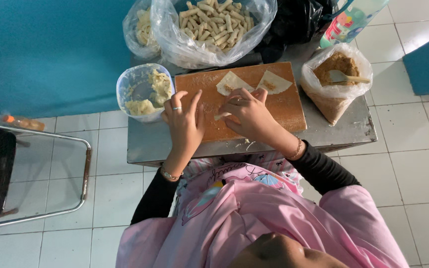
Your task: The person places triangular dough wrappers on a cutting board, spoons filling from a plastic container onto each wrapper, and folds the wrappers over the filling into sealed triangles, setting finished ones aside. Later the person takes a ball of dough, flattens it into a round on the board, and cuts the rounds with a knife.
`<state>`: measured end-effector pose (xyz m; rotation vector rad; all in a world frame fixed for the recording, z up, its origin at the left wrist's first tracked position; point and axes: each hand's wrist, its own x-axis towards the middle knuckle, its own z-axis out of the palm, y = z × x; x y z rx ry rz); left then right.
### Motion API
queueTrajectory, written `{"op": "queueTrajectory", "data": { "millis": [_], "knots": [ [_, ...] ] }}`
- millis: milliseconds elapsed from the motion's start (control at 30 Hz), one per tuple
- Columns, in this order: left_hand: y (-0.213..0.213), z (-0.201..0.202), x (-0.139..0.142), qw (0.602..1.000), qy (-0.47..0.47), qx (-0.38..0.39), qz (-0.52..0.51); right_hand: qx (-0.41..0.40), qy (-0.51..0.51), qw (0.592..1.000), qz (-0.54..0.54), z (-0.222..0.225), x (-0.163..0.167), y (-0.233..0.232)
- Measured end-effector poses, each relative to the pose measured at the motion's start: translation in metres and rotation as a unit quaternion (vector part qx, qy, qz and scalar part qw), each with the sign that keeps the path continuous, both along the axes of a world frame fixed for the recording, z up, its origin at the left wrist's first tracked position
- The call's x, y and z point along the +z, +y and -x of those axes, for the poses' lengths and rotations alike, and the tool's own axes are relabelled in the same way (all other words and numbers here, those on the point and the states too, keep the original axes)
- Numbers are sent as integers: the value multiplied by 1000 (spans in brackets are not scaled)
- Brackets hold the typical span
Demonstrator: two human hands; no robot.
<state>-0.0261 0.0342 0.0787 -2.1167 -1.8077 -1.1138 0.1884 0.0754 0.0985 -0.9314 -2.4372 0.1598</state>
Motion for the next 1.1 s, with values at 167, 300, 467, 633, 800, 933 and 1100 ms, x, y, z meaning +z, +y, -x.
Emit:
{"op": "queueTrajectory", "data": {
  "millis": [167,300,467,633,800,933,1100],
  "knots": [
    [17,-4,-11,997,2,-46,56,48,-161,974,154,-10,38,8],
    [34,-13,-17,995,94,-30,-9,-56,-99,993,16,-4,81,28],
    [68,-22,-16,986,166,-15,13,-53,165,968,-183,1,84,17],
    [92,-31,-23,984,169,-40,30,-154,68,984,-59,-25,43,27],
    [100,-33,-27,991,108,-76,36,-250,-84,963,-50,-41,-8,47],
    [102,-34,-23,992,100,-72,39,-254,-55,962,-85,-34,-34,53],
    [104,-35,-18,994,51,-91,25,-251,-35,966,-57,-27,-40,57]
  ]
}}
